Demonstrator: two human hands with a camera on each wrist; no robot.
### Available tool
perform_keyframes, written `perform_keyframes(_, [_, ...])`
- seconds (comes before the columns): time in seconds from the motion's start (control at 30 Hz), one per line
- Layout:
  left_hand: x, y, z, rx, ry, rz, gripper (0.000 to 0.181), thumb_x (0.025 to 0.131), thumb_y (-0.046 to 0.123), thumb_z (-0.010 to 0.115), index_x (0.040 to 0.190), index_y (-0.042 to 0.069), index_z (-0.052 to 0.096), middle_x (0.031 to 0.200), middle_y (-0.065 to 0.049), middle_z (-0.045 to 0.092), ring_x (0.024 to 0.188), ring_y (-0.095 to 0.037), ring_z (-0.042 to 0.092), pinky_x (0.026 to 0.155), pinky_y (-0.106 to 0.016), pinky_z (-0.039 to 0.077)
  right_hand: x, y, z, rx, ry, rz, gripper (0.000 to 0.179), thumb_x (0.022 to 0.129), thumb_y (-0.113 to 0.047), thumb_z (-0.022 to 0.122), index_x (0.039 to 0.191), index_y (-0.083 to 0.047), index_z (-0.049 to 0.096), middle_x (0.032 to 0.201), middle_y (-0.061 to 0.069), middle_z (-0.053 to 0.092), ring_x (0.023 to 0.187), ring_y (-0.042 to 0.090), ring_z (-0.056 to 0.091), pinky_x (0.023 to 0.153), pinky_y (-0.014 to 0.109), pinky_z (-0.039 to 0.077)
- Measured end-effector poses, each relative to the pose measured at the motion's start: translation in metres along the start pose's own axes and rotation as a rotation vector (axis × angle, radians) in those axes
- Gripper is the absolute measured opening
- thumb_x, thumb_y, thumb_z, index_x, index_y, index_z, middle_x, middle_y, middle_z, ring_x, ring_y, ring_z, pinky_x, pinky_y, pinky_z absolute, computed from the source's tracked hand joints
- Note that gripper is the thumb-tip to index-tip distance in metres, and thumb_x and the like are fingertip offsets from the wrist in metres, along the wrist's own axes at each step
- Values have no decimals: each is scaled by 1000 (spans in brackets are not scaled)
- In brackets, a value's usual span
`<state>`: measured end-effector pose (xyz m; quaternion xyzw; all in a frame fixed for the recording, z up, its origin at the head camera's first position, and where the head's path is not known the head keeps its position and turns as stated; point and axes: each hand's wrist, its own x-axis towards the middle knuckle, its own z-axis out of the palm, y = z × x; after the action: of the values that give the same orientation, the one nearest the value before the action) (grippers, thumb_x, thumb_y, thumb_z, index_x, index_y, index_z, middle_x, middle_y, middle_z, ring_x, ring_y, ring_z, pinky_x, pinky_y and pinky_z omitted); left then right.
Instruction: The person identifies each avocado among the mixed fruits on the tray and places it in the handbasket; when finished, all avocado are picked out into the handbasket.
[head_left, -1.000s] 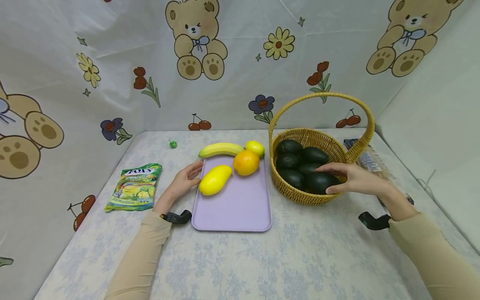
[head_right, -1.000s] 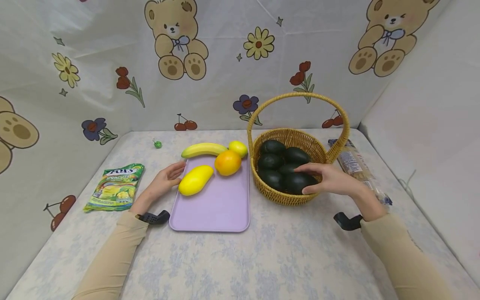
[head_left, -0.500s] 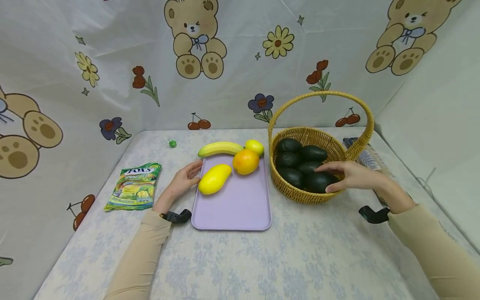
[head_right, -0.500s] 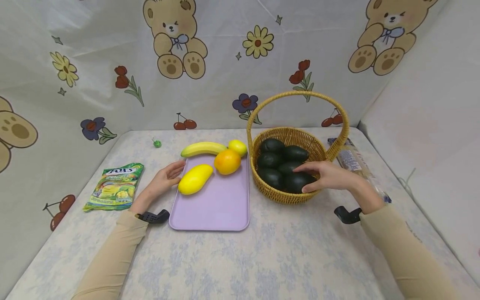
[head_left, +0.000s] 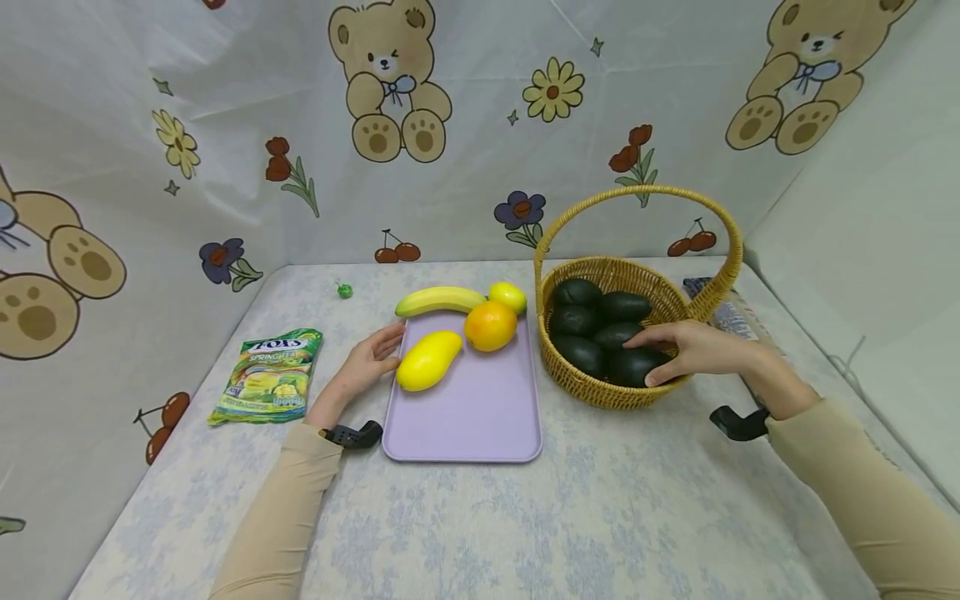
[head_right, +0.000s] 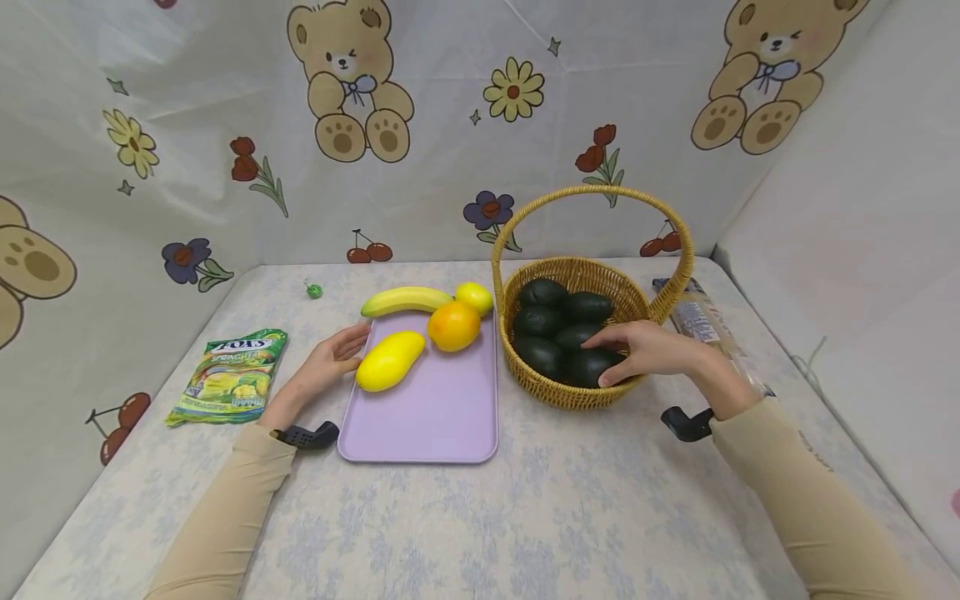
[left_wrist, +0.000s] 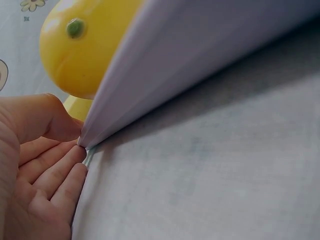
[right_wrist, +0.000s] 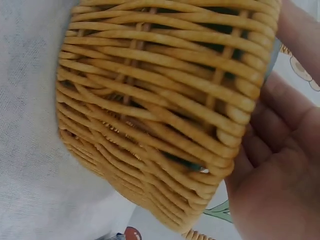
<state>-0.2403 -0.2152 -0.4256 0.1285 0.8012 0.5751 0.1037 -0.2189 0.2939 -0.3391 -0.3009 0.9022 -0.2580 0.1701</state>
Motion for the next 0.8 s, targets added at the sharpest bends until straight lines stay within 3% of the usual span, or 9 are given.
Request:
perform_keyframes(0.23, [10,-23,-3,13,15,7,62,91,-7,51,147,0,26,149,-19,29,136,-32,29,108,-42,31,-2,4,6,26,22,2,57,83,-33,72,133,-11,55,136,19,47,123,37,44,90,49,46])
perform_keyframes(0.57, [10,-23,-6,30,31,-3,62,90,-6,52,147,1,27,149,-17,31,135,-29,32,107,-38,33,-3,4,9,50,27,-26,56,85,-30,70,135,-10,52,138,17,45,122,34,44,88,45,47])
perform_keyframes(0.8, [11,-21,-9,-12,38,2,61,91,-7,50,147,-2,26,148,-20,30,135,-31,32,107,-38,34,-5,6,8,85,98,-70,50,86,-22,70,132,-8,54,132,12,52,117,30,50,87,44,50])
